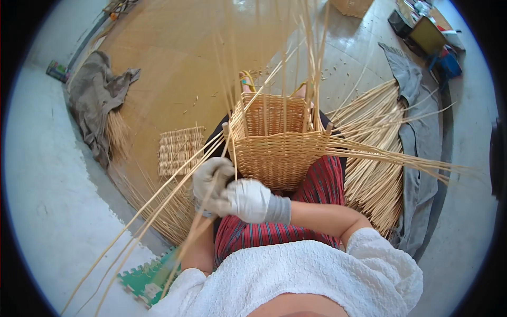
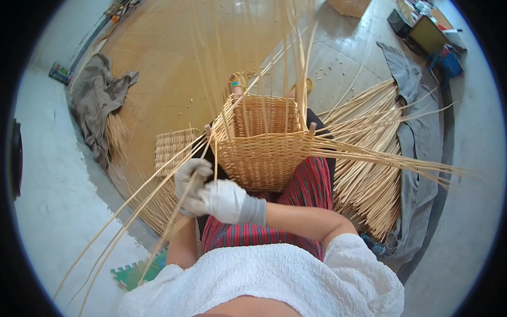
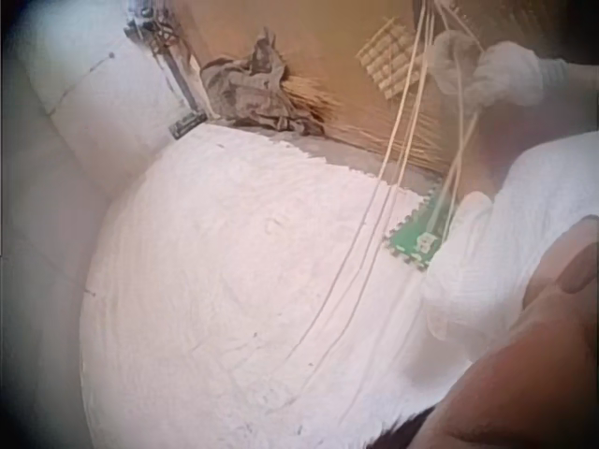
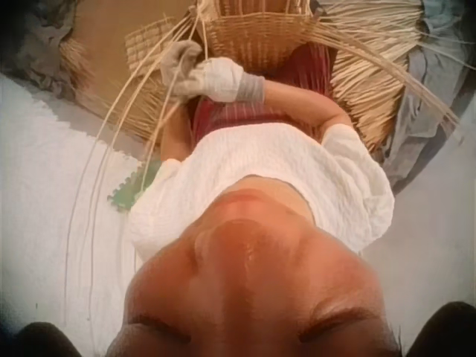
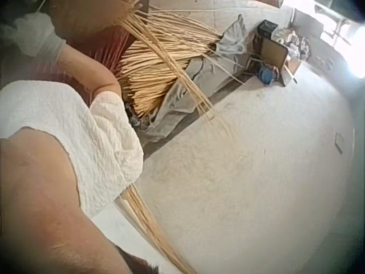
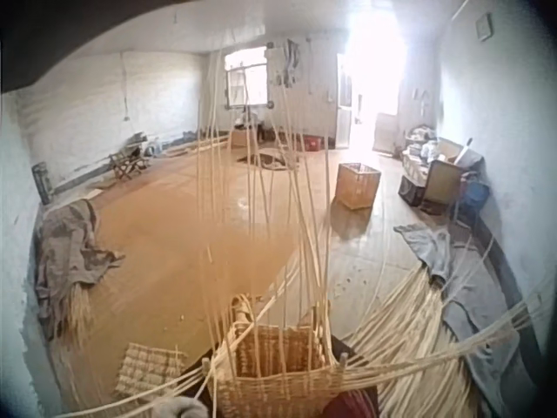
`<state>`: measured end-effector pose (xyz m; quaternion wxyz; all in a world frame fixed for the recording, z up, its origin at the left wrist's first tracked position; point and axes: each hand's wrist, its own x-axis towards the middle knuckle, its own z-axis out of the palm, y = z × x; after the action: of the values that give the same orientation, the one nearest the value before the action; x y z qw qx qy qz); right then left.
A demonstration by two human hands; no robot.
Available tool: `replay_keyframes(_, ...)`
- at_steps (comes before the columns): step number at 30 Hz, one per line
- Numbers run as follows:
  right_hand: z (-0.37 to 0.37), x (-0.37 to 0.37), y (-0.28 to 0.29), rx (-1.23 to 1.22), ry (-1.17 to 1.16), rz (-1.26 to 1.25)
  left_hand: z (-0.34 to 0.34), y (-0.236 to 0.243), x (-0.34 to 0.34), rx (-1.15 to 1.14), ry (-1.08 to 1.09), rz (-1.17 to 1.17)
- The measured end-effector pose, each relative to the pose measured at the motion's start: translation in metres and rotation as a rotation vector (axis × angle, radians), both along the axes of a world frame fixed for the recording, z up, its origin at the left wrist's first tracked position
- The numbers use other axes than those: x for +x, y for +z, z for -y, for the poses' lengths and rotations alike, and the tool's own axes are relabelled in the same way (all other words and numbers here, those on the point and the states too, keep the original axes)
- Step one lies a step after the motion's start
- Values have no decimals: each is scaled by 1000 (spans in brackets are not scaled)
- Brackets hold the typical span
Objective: The person sits on the floor and weaves a rectangular basket using thin bamboo strips. They interlace the strips through the vertical stakes of the basket frame, gradually building up the sides of the container.
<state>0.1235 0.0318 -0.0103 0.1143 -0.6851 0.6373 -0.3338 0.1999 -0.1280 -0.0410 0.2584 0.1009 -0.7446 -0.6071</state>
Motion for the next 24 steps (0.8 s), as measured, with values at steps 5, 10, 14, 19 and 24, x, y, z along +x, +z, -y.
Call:
replay_keyframes(5,6,-107,20,-682,-778,908,-28,-27,9,118,370,33)
replay_keyframes(10,-54,-120,-80,-644,-1064,1235,-52,-58,-8,158,200,80)
replay_keyframes(14,-57,-111,-62,-552,-1087,1142,-36,-7,-90,-295,73,474)
replay_keyframes(19,18,-158,-2,-502,-843,217,-15,-63,-116,-288,-47,389)
replay_keyframes(24,26,-170,11,-258,-925,381,-13,-46,-117,-21,-134,618)
